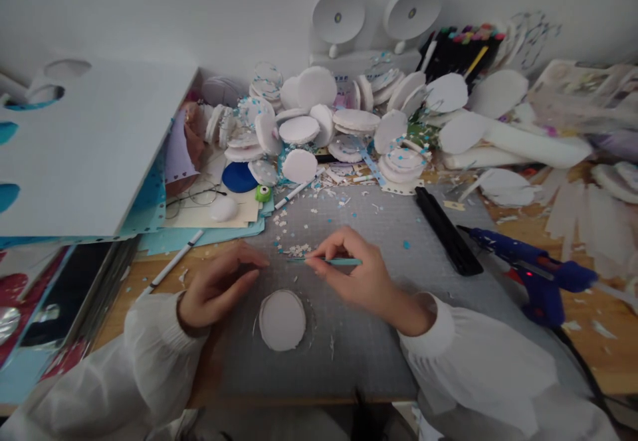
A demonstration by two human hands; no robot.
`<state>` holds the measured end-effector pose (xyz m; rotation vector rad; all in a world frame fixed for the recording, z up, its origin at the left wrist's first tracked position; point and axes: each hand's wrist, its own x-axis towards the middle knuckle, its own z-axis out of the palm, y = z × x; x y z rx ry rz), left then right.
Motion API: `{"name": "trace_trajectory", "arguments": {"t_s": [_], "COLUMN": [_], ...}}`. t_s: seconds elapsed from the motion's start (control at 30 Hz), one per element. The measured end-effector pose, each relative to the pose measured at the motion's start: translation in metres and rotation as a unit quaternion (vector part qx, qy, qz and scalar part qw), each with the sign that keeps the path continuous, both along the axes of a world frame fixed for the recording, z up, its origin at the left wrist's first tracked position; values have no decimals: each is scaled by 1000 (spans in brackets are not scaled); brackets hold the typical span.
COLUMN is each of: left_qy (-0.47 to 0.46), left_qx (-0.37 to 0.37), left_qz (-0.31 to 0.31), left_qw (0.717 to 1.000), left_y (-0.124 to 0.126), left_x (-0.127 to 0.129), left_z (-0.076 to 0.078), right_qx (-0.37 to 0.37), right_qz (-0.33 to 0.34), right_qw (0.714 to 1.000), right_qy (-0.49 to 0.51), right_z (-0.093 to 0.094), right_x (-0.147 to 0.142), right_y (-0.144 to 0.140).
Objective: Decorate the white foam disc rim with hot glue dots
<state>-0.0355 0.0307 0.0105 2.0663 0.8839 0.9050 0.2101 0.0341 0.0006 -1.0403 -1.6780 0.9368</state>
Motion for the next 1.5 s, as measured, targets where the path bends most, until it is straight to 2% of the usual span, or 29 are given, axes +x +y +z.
{"name": "trace_trajectory", "arguments": {"t_s": [0.1, 0.23, 0.47, 0.67, 0.97, 1.2, 1.5], "left_qy": [27, 69, 148, 198, 207, 239, 299], "left_qx": [12, 16, 33, 44, 40, 70, 93], "left_qz": [27, 13, -29, -45, 20, -25, -55], "left_qw": [999, 997, 988, 978, 977, 968, 948], "left_y": [2, 4, 6, 6, -1, 3, 9], "left_x": [3, 10, 27, 34, 22, 33, 22], "left_z": [-1, -1, -6, -10, -1, -6, 5], "right_qx": [-60, -115, -132, -120, -101, -94, -103], "right_qz": [-16, -26, -34, -38, -26, -34, -47], "right_qw": [995, 980, 957, 954, 952, 955, 955], "right_qy": [82, 162, 257, 273, 288, 280, 273], "right_z": [9, 14, 9, 9, 11, 10, 11], "right_x": [0, 1, 8, 10, 10, 10, 11], "right_y": [3, 7, 12, 12, 12, 12, 14]}}
